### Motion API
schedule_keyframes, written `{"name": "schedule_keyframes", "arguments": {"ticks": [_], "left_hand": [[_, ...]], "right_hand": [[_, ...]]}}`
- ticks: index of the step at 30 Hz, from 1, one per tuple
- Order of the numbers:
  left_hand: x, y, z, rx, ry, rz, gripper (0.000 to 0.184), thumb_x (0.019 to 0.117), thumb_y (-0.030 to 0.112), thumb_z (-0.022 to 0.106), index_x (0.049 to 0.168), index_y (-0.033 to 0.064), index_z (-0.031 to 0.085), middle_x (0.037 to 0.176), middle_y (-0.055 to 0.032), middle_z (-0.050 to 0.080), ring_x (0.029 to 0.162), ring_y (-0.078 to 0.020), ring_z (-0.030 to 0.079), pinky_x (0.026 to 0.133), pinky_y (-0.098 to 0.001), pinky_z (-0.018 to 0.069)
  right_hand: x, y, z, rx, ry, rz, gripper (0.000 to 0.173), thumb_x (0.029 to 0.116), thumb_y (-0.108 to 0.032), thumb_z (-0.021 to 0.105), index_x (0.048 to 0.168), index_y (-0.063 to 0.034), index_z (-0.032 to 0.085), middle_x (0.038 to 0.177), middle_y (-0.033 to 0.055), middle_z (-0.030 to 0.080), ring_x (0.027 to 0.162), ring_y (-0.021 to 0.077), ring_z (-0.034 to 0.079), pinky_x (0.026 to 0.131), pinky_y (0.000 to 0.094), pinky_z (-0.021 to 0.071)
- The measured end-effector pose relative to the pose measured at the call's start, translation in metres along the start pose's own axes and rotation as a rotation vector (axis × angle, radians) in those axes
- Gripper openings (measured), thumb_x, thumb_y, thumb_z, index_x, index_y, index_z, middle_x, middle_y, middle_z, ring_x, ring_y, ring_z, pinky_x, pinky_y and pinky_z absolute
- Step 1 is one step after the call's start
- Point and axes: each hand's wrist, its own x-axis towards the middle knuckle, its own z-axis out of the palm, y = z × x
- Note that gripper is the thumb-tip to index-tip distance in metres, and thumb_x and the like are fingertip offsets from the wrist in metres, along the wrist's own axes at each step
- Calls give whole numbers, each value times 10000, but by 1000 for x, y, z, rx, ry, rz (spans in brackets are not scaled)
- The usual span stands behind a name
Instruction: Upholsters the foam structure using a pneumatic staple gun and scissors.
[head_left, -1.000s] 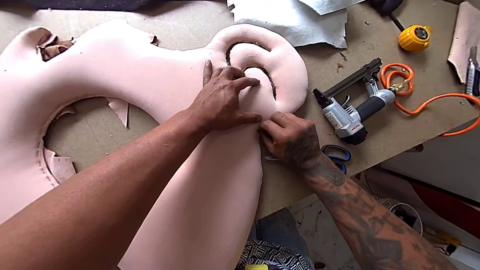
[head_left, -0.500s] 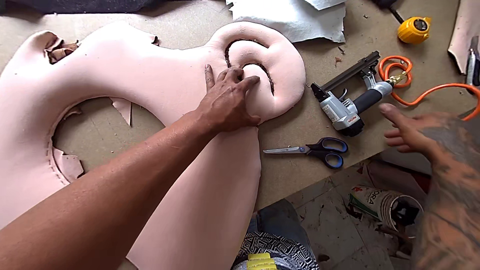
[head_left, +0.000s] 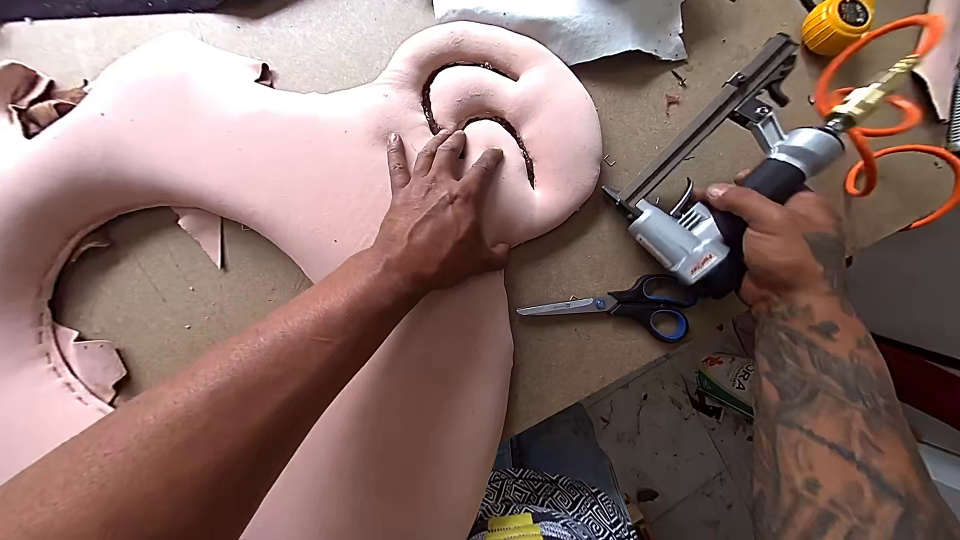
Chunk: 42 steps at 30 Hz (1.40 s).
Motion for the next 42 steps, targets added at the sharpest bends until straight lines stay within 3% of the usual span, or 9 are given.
{"name": "schedule_keyframes", "arguments": {"ticks": [4, 8, 11, 14, 16, 20, 25, 32, 42], "left_hand": [[-1, -2, 3, -16, 33, 20, 1084, 623, 718, 727, 1557, 250, 441, 1616, -216, 358, 1526, -408, 292, 1179, -767, 76], [-2, -3, 5, -34, 42, 28, 1087, 633, 721, 721, 1564, 240, 434, 1615, -225, 363, 1526, -406, 299, 1185, -761, 67], [-2, -4, 7, -43, 65, 36, 1078, 646, 723, 701, 1568, 233, 432, 1617, -220, 367, 1523, -403, 306, 1192, -748, 72], [-4, -6, 8, -51, 76, 41, 1072, 656, 733, 686, 1569, 233, 431, 1611, -213, 383, 1524, -393, 313, 1201, -735, 77], [-4, -10, 9, -68, 81, 56, 1058, 673, 757, 657, 1568, 240, 433, 1612, -204, 387, 1527, -384, 309, 1211, -712, 85], [-2, -26, 3, -225, 45, 123, 903, 809, 768, 520, 1551, 254, 480, 1609, -157, 412, 1537, -327, 304, 1240, -644, 100], [5, -32, -11, -245, -24, 103, 828, 735, 669, 717, 1478, 342, 551, 1502, -98, 511, 1399, -292, 444, 1154, -558, 288], [8, -22, -12, -140, -40, 67, 851, 693, 655, 737, 1456, 344, 526, 1469, -114, 490, 1377, -347, 429, 1107, -605, 288], [25, 10, -39, 3, -190, -46, 936, 643, 599, 845, 1417, 182, 524, 1357, -278, 503, 1274, -514, 477, 890, -709, 434]], "right_hand": [[-49, -1, -1, 296, -183, -241, 311, 909, -57, 690, 1201, -87, 585, 1012, 53, 739, 928, 194, 737, 860, 387, 630], [-86, -13, 13, 495, -337, -252, 356, 987, -128, 662, 1331, -65, 593, 1006, 68, 708, 915, 186, 717, 885, 372, 619], [-112, -14, 36, 581, -384, -179, 160, 1039, -213, 578, 1130, -90, 626, 842, 52, 628, 775, 187, 668, 841, 431, 611], [-139, -7, 64, 519, -274, -229, 371, 1037, -450, 579, 845, -133, 602, 625, 10, 537, 569, 180, 607, 678, 425, 619], [-149, 1, 76, 458, -205, -309, 352, 1015, -434, 633, 834, -132, 617, 607, 20, 549, 540, 194, 611, 626, 422, 621], [-158, 8, 83, 464, -179, -400, 245, 999, -340, 681, 864, -139, 643, 632, 13, 590, 590, 200, 647, 770, 504, 637], [-156, -2, 85, 454, -176, -503, 220, 995, -325, 689, 876, -146, 644, 641, -6, 601, 585, 171, 644, 738, 448, 643], [-159, -1, 93, 361, -136, -464, 226, 981, -343, 710, 860, -166, 639, 623, -8, 583, 555, 172, 627, 668, 434, 641], [-163, 0, 89, 326, -161, -487, 210, 990, -349, 692, 877, -177, 648, 620, -31, 572, 553, 142, 617, 675, 400, 637]]}}
